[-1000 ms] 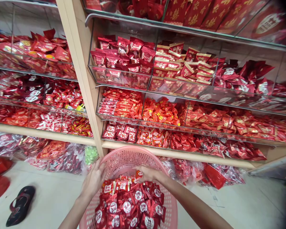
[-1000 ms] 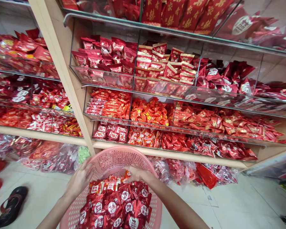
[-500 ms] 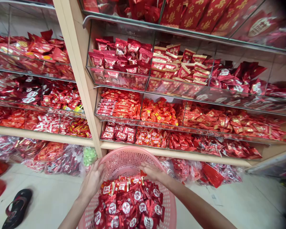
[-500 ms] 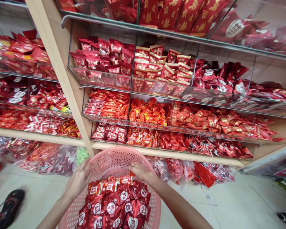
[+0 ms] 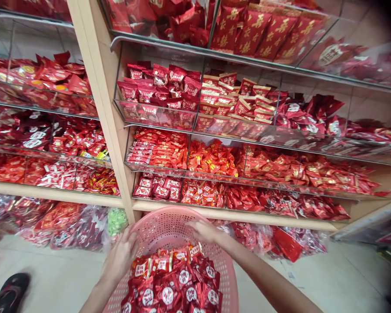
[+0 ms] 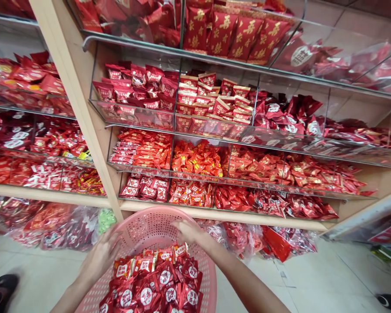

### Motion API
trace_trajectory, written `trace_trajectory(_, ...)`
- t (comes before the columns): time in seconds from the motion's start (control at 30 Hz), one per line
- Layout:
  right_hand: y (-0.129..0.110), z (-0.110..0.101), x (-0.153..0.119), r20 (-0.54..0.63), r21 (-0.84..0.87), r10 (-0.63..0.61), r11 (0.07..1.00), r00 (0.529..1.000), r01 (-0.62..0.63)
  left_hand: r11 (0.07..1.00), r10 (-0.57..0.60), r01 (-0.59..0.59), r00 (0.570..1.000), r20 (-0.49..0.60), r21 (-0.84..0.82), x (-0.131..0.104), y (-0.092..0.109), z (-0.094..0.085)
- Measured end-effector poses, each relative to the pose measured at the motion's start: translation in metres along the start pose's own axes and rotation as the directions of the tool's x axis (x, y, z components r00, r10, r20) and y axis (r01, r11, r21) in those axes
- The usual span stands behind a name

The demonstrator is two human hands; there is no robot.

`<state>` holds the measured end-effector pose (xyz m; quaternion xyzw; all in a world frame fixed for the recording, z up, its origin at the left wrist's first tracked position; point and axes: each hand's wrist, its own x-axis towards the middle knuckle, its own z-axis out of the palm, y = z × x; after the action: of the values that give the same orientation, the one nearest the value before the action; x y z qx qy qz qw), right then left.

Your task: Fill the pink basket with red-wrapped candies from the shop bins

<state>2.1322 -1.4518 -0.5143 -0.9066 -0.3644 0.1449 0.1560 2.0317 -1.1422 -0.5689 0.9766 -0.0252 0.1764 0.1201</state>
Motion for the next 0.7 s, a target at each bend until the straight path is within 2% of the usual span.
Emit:
trace_trajectory(0.07,0.000,-0.020,0.008,-0.117,-0.058,0.007,0.998,0.993,-0.014,1.000,0.001,-0.001,1.000,-0.005,-0.005,0.000,-0.001,0.001)
trace_trajectory(0.13,0.002,-0.038,0.017,-0.250,-0.101,0.123,0.983,0.960,-0.153,1.000,-0.002,0.002,1.000,-0.005,-0.001,0.000,-0.001,0.001)
trace_trajectory(0.27,0.008,-0.058,0.045,-0.421,-0.098,0.366,0.891,0.830,-0.443,0.999,0.004,-0.004,1.000,0.009,0.043,0.001,-0.002,0.002)
trace_trajectory(0.37,0.008,-0.061,0.071,-0.465,-0.084,0.492,0.803,0.736,-0.590,0.998,0.008,-0.010,1.000,0.020,0.065,0.001,-0.003,0.004)
trace_trajectory(0.4,0.007,-0.061,0.080,-0.463,-0.080,0.516,0.785,0.721,-0.614,0.998,0.006,-0.008,1.000,0.021,0.066,0.001,-0.003,0.004)
trace_trajectory(0.53,0.002,-0.056,0.107,-0.425,-0.066,0.558,0.766,0.713,-0.639,0.999,0.000,0.000,1.000,-0.001,0.041,-0.002,-0.004,0.005)
trace_trajectory(0.7,-0.003,-0.052,0.119,-0.400,-0.068,0.566,0.766,0.721,-0.639,0.999,-0.038,0.038,0.999,-0.019,0.011,-0.002,-0.003,0.005)
